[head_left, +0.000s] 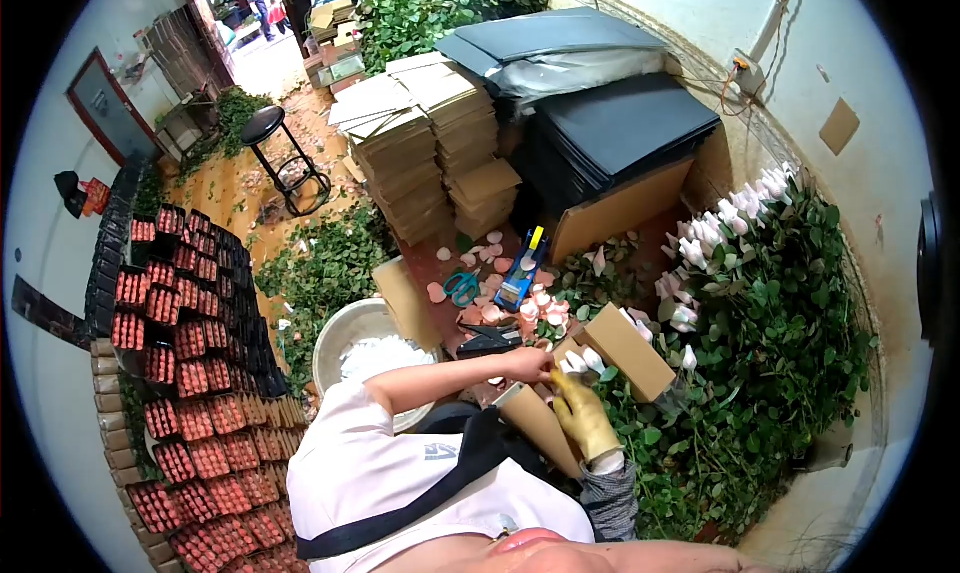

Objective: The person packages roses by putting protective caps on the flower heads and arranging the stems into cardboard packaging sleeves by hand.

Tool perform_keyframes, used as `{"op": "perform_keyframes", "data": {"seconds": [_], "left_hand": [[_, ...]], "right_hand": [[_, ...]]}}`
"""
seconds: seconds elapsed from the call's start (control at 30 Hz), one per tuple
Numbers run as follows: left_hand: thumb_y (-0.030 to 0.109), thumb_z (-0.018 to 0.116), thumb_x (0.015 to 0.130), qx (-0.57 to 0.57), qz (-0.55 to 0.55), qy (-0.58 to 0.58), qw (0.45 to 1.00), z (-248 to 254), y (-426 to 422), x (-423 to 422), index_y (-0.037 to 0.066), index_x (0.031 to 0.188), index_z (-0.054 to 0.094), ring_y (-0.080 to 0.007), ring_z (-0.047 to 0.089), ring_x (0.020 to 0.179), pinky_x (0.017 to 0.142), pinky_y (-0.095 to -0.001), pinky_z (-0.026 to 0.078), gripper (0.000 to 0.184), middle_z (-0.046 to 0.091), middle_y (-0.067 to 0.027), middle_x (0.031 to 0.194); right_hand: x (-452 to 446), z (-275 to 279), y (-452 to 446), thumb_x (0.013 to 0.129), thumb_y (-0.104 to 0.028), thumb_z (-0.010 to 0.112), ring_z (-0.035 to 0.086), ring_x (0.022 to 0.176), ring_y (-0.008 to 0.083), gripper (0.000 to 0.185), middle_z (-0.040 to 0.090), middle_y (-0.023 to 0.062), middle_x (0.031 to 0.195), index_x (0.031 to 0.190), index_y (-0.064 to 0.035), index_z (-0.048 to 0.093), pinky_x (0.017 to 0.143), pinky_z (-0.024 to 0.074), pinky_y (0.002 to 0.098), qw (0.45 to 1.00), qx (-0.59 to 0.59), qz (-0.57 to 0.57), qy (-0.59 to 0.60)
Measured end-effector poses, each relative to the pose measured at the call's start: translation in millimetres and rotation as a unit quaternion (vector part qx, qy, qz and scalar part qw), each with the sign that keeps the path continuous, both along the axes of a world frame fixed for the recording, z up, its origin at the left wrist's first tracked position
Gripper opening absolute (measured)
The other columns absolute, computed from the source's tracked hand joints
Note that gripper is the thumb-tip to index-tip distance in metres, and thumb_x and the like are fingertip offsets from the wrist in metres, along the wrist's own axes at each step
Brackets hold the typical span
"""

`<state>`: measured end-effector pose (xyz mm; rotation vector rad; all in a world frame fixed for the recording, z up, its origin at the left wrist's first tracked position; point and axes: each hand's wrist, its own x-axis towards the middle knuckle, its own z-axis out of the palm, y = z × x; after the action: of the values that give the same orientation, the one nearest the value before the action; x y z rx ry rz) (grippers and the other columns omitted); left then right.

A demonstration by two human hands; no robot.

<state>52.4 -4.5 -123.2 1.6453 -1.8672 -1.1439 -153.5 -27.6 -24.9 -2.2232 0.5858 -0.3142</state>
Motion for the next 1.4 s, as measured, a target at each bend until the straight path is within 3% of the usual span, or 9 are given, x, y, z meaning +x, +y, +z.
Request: {"op": "perform_keyframes", "data": {"seconds": [0.23,0.47,0.63,0.73,0.8,0.9,1.13,1.27,1.4], "left_hand": [[0.057,0.073,0.074,0.145,-0.165,-0.098,0.971,53,-6,1,0.012,0.101,0.077,-0.0337,0.068,0.076,0.066,-0.0445,0.052,0.053,0.072,-0.0139,0.083],[0.059,0.071,0.075,0.104,-0.162,-0.112,0.975,33,-4,0,0.008,0.097,0.076,-0.034,0.068,0.074,0.064,-0.0442,0.052,0.055,0.072,-0.0149,0.083],[0.021,0.062,0.094,0.082,-0.096,0.212,0.969,3,4,24,0.0,0.106,0.07,-0.0115,0.062,0.081,0.072,-0.0314,0.051,0.025,0.072,-0.0048,0.09],[0.012,0.056,0.092,-0.016,0.105,0.308,0.945,14,3,63,0.001,0.083,0.061,-0.0181,0.056,0.094,0.083,-0.0335,0.046,0.015,0.06,-0.007,0.1],[0.009,0.055,0.089,-0.142,0.145,0.228,0.952,48,3,64,-0.002,0.078,0.057,-0.0183,0.055,0.086,0.078,-0.0337,0.046,0.016,0.061,-0.0054,0.097],[0.02,0.063,0.091,0.071,0.118,0.126,0.982,42,3,53,-0.003,0.084,0.053,-0.021,0.052,0.072,0.069,-0.036,0.046,0.026,0.057,-0.0094,0.078],[0.033,0.068,0.087,0.001,-0.061,-0.025,0.998,33,-10,-6,0.003,0.091,0.07,-0.038,0.064,0.083,0.074,-0.0428,0.051,0.03,0.067,-0.0185,0.086],[0.016,0.058,0.093,-0.003,0.179,0.198,0.964,3,1,15,-0.002,0.089,0.066,-0.0194,0.061,0.072,0.069,-0.0374,0.049,0.02,0.065,-0.0102,0.075],[0.026,0.064,0.094,-0.032,0.169,0.057,0.983,29,-9,53,0.0,0.094,0.069,-0.0163,0.062,0.073,0.067,-0.0362,0.051,0.027,0.068,-0.0112,0.081]], "right_hand": [[-20,-29,-10,0.089,-0.041,0.059,0.068,0.091,0.0336,0.035,0.071,0.0172,0.096,0.095,-0.0099,0.074,0.081,0.0529,0.0435,0.912,-0.107,0.004,0.396],[-24,-39,-21,0.086,-0.043,0.062,0.067,0.086,0.036,0.034,0.07,0.016,0.091,0.092,-0.0102,0.072,0.078,0.0525,0.0465,0.955,-0.039,0.014,0.293],[-31,-82,-19,0.075,-0.031,0.068,0.066,0.073,0.0345,0.02,0.068,0.0132,0.079,0.079,-0.0118,0.071,0.066,0.0521,0.0476,0.95,-0.124,0.024,0.287],[-33,-78,-12,0.077,-0.027,0.066,0.064,0.067,0.0352,0.016,0.066,0.0141,0.071,0.077,-0.0116,0.069,0.061,0.0509,0.0477,0.962,-0.153,-0.006,0.225],[-36,-44,-16,0.083,-0.028,0.064,0.068,0.074,0.0347,0.022,0.07,0.0154,0.08,0.092,-0.0095,0.072,0.068,0.053,0.0466,0.968,-0.057,0.0,0.245],[-28,-9,-16,0.085,-0.025,0.068,0.068,0.077,0.0323,0.03,0.071,0.0137,0.088,0.113,-0.0113,0.068,0.068,0.0544,0.0425,0.992,-0.016,-0.068,0.109],[-14,-39,-18,0.088,-0.035,0.062,0.07,0.08,0.0268,0.024,0.072,0.0103,0.083,0.088,-0.0118,0.068,0.071,0.052,0.0411,0.909,-0.146,-0.05,0.387],[-14,-76,-16,0.086,-0.027,0.062,0.07,0.077,0.0252,0.015,0.072,0.0076,0.08,0.082,-0.015,0.07,0.069,0.0523,0.0391,0.879,-0.153,-0.071,0.446],[-25,-61,-18,0.087,-0.028,0.061,0.069,0.078,0.0281,0.019,0.072,0.0101,0.082,0.086,-0.0105,0.067,0.072,0.0519,0.0433,0.924,-0.117,-0.073,0.356]]}}
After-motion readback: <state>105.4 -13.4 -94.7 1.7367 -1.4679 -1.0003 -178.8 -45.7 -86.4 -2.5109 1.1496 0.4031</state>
